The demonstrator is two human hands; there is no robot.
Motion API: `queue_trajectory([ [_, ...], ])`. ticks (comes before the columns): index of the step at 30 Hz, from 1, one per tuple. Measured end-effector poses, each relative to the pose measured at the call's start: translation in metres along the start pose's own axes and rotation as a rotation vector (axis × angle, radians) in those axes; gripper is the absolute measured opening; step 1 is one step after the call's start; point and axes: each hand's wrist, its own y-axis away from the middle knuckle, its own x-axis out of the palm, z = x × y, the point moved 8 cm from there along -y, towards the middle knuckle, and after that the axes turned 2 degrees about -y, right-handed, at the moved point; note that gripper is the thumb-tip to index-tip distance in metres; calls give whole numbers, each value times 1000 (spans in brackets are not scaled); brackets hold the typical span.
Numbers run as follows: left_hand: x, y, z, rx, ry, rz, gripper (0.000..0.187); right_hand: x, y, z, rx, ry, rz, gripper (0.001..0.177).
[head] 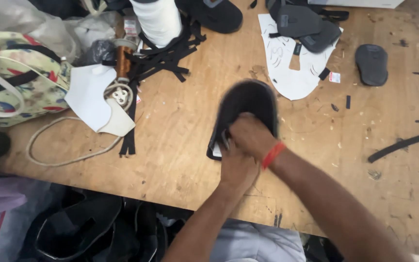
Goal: The person fits a gray foam insole into a black shoe upper on a wooden workbench, pressing it into the toe and heel areas, then turns the shoe over and presses along the sole edge, repeating the fitting and pressing on the shoe.
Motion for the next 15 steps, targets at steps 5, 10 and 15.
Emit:
queue_trajectory([
  [5, -16, -8, 6, -71, 35, 199, 52, 66, -37, -52, -287, 68, 168, 17],
  [10, -12, -11, 10, -123, 152, 137, 54, 69, -36, -97, 35, -121, 233, 23],
  [15, 0, -6, 11, -78, 118, 38, 51, 53, -27, -95, -16, -132, 103, 27],
])
